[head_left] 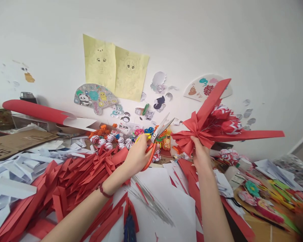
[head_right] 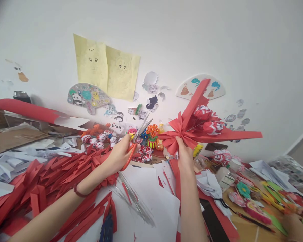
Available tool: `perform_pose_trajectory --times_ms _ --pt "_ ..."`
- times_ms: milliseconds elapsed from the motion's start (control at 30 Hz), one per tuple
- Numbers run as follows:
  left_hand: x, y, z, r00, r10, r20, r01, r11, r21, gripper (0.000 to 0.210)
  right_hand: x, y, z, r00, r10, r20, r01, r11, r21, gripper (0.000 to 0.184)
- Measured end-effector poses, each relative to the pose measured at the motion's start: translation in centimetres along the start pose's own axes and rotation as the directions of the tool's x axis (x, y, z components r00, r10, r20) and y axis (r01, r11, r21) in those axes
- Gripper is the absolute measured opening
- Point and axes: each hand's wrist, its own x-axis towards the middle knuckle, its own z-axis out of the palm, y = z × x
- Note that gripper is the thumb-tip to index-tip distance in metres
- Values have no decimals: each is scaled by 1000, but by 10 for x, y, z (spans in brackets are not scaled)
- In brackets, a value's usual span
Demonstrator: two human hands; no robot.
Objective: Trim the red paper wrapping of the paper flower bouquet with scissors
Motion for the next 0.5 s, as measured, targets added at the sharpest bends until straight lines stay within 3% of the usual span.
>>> perform_pose_trajectory --times_ms 100,200,367,500 --pt "-1 3 1 999 4 41 -4 1000 11 24 -8 -13 8 982 189 -31 -182 972 145 39" --pt "-3 6 2 997 1 77 -2 1000 17 24 -21 -33 17 934 344 94 -357 889 286 29" --pt "-7 8 6 991 105 83 -107 994 28 21 -41 -60 26 866 460 194 -499 777 383 17" --pt "-11 8 11 992 121 40 -123 991 50 24 -54 -69 31 844 493 211 -532 724 440 11"
